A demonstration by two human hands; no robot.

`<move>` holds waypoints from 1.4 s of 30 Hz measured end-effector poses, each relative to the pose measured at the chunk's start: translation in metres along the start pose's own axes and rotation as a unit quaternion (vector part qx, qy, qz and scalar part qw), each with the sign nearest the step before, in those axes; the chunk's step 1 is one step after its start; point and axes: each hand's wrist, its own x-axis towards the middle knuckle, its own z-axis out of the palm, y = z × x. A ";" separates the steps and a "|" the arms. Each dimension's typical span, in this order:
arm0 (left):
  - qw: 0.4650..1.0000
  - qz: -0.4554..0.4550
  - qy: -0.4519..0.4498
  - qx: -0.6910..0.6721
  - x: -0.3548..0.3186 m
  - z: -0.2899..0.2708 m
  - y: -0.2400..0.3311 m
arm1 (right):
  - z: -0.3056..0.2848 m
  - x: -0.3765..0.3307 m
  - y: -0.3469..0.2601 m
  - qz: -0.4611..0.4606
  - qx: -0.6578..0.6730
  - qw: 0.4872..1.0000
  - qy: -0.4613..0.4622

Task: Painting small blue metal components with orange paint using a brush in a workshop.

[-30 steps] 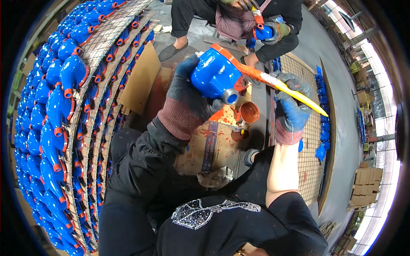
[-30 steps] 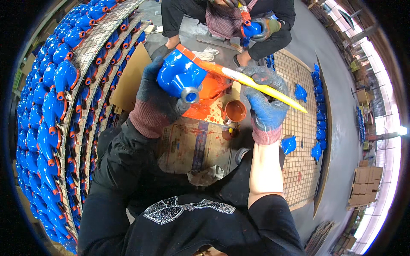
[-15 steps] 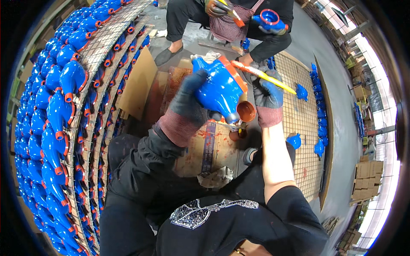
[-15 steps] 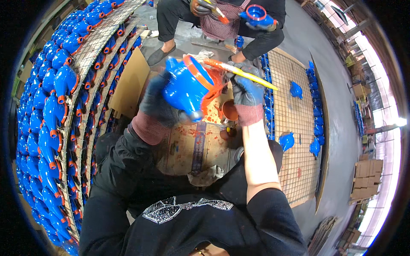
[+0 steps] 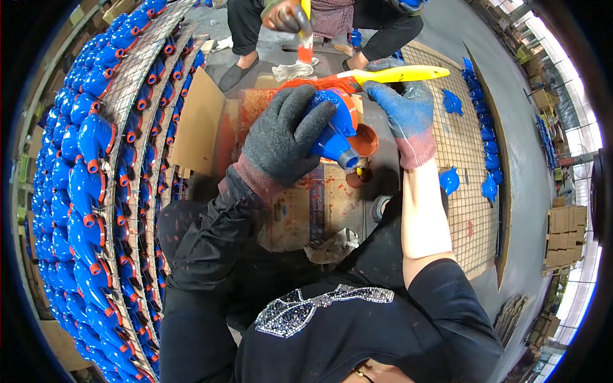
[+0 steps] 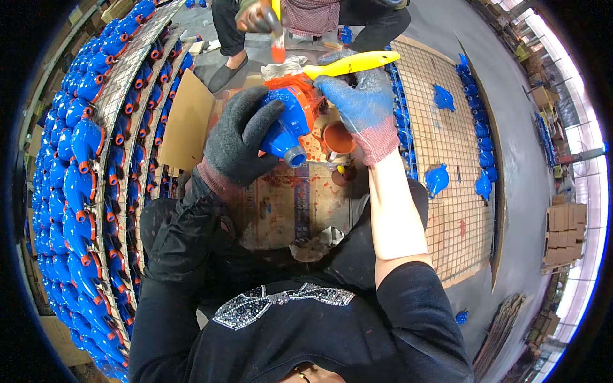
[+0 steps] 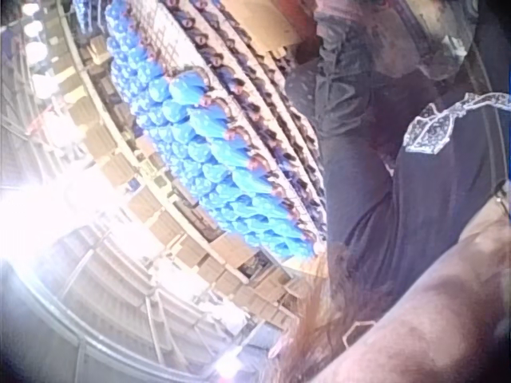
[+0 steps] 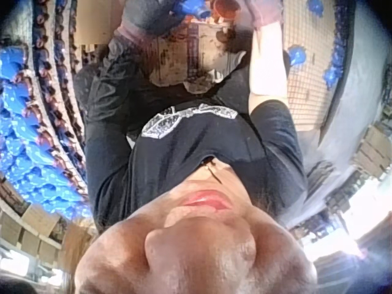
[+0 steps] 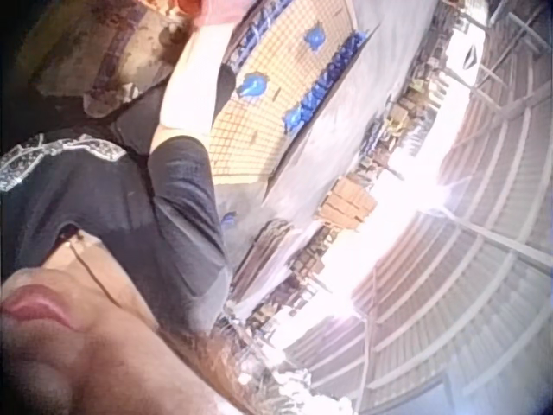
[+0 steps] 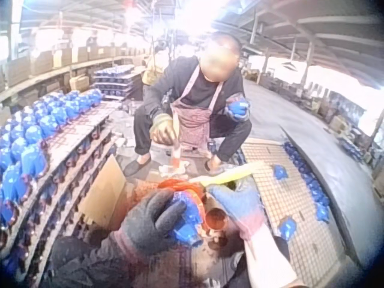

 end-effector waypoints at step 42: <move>0.298 -0.316 0.161 -0.886 0.003 -0.041 -0.012 | 0.017 -0.023 0.004 -0.192 0.184 0.964 -0.023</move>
